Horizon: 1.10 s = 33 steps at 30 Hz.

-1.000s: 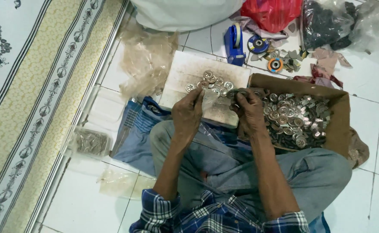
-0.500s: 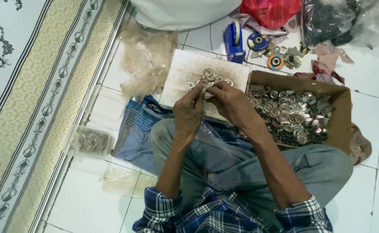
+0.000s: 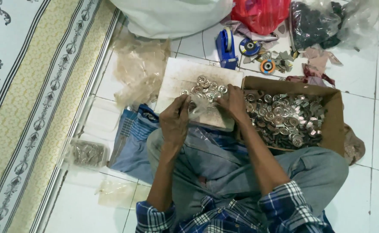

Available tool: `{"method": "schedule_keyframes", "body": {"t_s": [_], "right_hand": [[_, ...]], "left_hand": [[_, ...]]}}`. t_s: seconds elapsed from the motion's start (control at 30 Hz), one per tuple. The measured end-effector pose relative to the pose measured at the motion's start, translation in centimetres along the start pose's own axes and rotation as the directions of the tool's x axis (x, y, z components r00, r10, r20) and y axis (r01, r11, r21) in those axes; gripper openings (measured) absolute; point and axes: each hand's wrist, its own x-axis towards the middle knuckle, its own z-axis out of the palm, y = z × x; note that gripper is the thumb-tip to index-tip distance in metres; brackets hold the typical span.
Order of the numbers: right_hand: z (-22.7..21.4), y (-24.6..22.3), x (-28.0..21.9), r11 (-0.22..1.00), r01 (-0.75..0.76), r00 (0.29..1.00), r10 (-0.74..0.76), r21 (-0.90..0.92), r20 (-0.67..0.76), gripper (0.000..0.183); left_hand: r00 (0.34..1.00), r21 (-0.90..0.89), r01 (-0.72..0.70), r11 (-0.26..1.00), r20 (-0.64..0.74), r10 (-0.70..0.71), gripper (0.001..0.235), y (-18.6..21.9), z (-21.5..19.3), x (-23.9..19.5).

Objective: The person is sitting on the floor, sorting and assembling small circular metal components, placing them into a cardboard box.

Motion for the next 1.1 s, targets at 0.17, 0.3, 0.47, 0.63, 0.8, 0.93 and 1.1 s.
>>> {"method": "schedule_keyframes", "body": {"t_s": [0.17, 0.3, 0.47, 0.63, 0.8, 0.93, 1.1], "right_hand": [[0.9, -1.8, 0.8, 0.997, -0.036, 0.998, 0.032, -0.070, -0.056, 0.069], [0.4, -0.6, 0.9, 0.993, -0.096, 0.995, 0.094, 0.062, 0.028, 0.052], [1.9, 3.4, 1.8, 0.989, -0.113, 0.988, 0.101, 0.098, 0.115, 0.063], [-1.0, 0.9, -0.2, 0.991, -0.069, 0.988, 0.052, 0.117, 0.144, 0.040], [-2.4, -1.3, -3.6, 0.902, -0.200, 0.977, 0.155, 0.384, 0.144, 0.037], [-4.1, -2.8, -4.2, 0.805, -0.159, 0.987, 0.136, 0.571, 0.084, 0.041], [-7.0, -8.9, -4.5, 0.319, 0.179, 0.983, -0.026, 0.931, -0.180, 0.021]], "left_hand": [[0.999, -0.003, 0.051, 0.999, -0.017, -0.051, 0.018, -0.8, -0.8, 0.3], [0.996, -0.071, 0.080, 0.994, -0.037, -0.082, 0.019, -1.6, -0.7, 0.0], [0.994, -0.131, 0.086, 0.988, -0.049, -0.093, 0.017, -0.1, -0.2, -0.3], [0.994, -0.060, 0.097, 0.994, -0.039, -0.099, 0.015, -0.1, -0.2, -0.6], [0.999, 0.037, 0.044, 0.998, 0.020, -0.045, 0.013, -0.2, -0.1, -0.2], [0.999, 0.062, -0.032, 0.998, 0.035, 0.029, 0.011, 1.4, -0.5, 0.9], [0.997, 0.007, -0.043, 0.999, 0.058, 0.043, 0.013, 1.9, 0.4, 1.6]]}}
